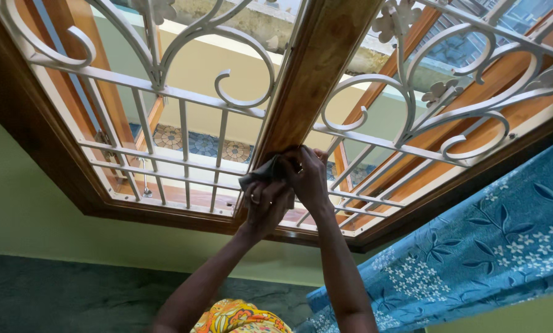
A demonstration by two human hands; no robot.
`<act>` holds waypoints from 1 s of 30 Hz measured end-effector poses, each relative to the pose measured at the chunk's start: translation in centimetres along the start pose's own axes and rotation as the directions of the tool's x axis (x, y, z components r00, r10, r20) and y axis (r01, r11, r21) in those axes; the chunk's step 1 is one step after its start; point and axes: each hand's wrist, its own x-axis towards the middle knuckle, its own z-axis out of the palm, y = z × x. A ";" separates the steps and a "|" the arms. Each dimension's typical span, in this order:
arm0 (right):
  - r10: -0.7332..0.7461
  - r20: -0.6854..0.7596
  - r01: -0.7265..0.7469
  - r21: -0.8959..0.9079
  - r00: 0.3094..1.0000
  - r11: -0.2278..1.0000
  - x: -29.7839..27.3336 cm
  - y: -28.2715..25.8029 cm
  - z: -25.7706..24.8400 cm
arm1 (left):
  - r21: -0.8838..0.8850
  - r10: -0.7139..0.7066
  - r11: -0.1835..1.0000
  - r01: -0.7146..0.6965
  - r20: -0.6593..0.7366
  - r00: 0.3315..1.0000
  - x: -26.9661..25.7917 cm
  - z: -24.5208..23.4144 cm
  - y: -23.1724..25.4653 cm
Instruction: The person wipes the wooden frame and white metal grille of a window using a dark cloth. They move the cloth along the frame and through the grille openings, cleaning different sections of the window structure.
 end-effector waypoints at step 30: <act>-0.023 -0.306 -0.051 -0.232 0.952 0.971 -5.3 0.9 11.2 | -0.015 -0.512 0.856 0.518 0.128 0.850 4.9 -2.1 -5.1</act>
